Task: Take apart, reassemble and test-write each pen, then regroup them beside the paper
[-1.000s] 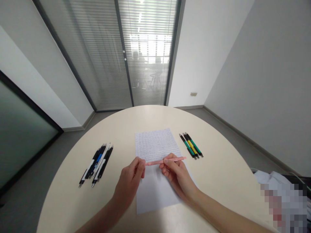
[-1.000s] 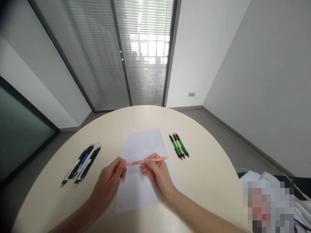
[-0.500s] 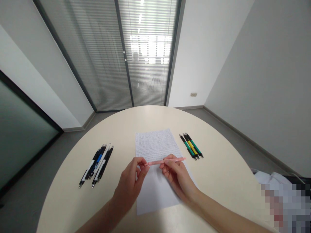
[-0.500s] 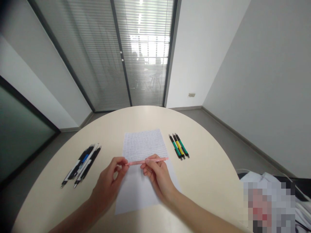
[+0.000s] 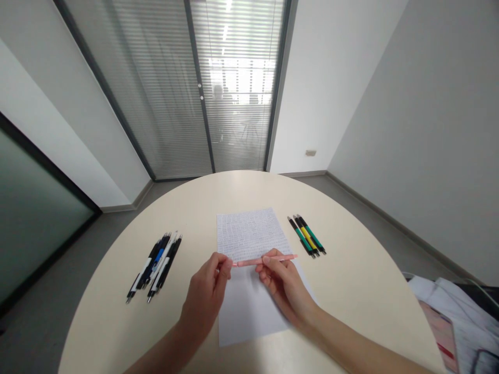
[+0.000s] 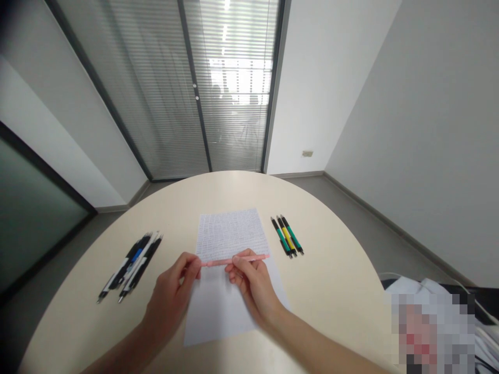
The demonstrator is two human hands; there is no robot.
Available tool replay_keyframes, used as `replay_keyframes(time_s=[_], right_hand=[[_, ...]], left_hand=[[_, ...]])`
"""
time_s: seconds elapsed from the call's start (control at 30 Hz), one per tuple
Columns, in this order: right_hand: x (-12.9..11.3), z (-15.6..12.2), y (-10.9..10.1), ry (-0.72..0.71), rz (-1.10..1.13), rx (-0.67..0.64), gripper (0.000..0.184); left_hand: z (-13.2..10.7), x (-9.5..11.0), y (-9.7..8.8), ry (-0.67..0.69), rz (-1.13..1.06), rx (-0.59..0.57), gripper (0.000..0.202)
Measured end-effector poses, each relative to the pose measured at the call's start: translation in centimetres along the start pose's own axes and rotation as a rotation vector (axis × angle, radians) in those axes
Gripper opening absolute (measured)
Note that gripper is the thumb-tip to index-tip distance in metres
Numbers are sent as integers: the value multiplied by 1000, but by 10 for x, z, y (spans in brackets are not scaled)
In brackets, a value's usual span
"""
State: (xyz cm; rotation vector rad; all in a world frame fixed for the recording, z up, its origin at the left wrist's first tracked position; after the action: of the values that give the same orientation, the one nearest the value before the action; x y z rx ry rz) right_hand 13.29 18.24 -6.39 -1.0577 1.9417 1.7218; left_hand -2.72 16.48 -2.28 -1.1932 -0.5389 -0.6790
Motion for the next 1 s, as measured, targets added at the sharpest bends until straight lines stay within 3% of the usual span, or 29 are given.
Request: replay_keyframes(time_s=[0.37,0.63,0.73,0.87,1.0], right_hand=[[-2,2,-3,-7,32,23,22],[-4,5,-8,-24,98,57,19],[-7,8,-12,-24,129,82,18],[-10,11,-16,-35,168,102,15],[-9,12,-18,-33,179,113,12]], left_hand=[[2,-5,-3,-55,-127,2,24],[3,-7,-16,-51,-149,99,16],[4,2,-13,116,46,67,8],[0,14,8,420,305,2,12],[-3,11,23,489,360,-32,14]])
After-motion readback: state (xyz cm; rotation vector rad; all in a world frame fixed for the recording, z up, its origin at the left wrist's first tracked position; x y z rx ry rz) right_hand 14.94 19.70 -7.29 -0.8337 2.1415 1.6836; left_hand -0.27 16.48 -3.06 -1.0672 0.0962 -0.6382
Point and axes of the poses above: each hand's wrist, its own z-axis towards the middle knuckle, its own y-axis out of the palm, x = y × z, the point moved 8 cm from there along z, towards the middle knuckle, and after that the axes turned 5 degrees about z, right-handed, at the moved point
